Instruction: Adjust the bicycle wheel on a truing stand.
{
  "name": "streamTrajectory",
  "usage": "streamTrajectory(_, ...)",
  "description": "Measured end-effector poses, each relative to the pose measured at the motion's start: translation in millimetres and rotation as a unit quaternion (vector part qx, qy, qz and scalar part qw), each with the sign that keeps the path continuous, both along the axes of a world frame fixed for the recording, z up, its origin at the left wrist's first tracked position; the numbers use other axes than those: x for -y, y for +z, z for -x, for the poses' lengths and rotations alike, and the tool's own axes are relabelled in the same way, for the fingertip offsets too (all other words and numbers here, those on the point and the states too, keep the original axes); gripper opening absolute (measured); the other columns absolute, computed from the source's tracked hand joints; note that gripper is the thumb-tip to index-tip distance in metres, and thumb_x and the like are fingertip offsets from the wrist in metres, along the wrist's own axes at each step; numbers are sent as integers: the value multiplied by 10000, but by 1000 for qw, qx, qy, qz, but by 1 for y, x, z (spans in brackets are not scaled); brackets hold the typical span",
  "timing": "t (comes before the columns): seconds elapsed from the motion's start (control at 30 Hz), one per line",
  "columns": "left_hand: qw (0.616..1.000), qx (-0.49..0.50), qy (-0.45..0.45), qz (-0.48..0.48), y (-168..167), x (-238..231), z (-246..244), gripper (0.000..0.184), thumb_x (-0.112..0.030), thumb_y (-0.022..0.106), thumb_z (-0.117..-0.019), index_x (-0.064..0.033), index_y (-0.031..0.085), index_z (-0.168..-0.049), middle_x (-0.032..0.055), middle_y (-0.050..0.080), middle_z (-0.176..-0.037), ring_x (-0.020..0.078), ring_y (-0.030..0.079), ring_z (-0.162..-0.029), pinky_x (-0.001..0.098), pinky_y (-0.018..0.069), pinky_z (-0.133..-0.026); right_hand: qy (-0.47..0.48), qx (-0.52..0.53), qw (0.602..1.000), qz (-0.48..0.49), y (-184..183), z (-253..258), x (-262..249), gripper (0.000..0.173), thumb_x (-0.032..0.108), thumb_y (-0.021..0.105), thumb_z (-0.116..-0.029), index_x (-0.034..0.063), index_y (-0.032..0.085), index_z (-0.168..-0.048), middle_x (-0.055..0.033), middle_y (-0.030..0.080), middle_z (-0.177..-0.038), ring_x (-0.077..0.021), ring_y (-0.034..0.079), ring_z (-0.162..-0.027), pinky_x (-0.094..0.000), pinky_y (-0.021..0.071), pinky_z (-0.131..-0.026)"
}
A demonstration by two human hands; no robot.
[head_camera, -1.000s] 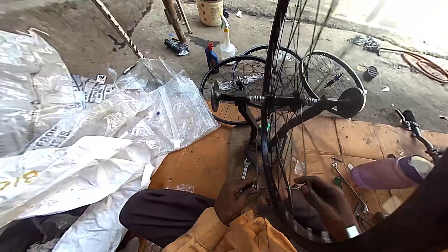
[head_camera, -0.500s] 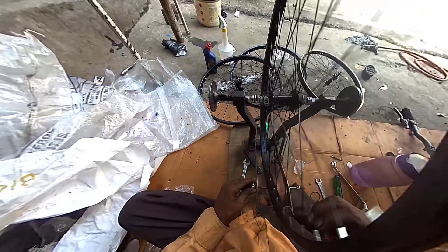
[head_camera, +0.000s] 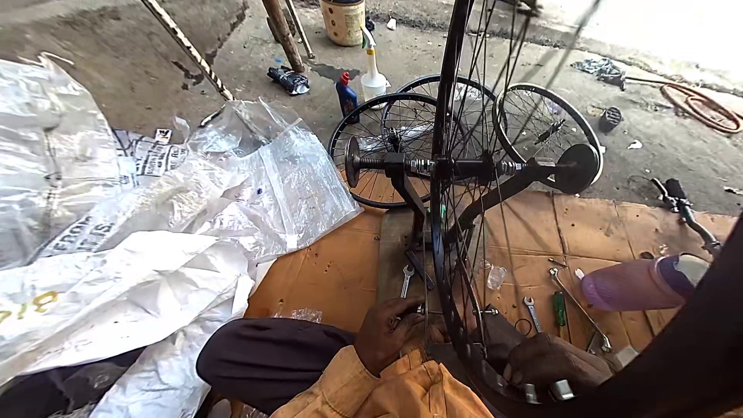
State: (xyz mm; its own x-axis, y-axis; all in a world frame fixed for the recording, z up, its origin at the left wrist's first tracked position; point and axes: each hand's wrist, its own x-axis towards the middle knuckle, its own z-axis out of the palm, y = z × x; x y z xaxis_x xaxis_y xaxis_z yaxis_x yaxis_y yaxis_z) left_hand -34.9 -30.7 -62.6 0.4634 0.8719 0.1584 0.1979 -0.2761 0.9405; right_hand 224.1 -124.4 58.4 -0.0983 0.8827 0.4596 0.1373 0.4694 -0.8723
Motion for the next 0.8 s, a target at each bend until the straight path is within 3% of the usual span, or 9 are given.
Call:
streamTrajectory(0.2,1000,2,1,-5,-2,0,0,250,-216,646,-1005,-64,745,-1176,5,758,-1042,29,705,-942,223,589,-878,12,-7,1000,-15,-6,-2,-1,249,326,810,-870,127,687,-957,-2,672,-921,-71,639,-818,-212,542,-697)
streamTrajectory(0.37,1000,6,0,-9,0,0,0,253,-214,648,-1003,-56,742,-1177,10,757,-1039,31,706,-941,222,588,-880,-10,2,1000,11,2,1,1,299,359,821,-863,127,709,-1015,-4,685,-897,-76,638,-776,-219,542,-683)
streamTrajectory(0.53,1000,10,2,-7,0,0,-1,251,-201,654,-999,-49,739,-1179,13,758,-1039,32,710,-940,219,592,-872,-25,5,1000,6,4,2,1,288,369,817,-865,122,716,-974,-1,685,-857,-72,630,-756,-211,523,-668)
streamTrajectory(0.8,1000,6,4,6,-2,1,0,250,-205,647,-1005,-60,736,-1188,9,757,-1037,40,710,-932,236,596,-871,9,10,999,-30,-7,-3,-4,235,336,803,-877,127,703,-917,12,687,-890,-66,647,-821,-207,543,-705)
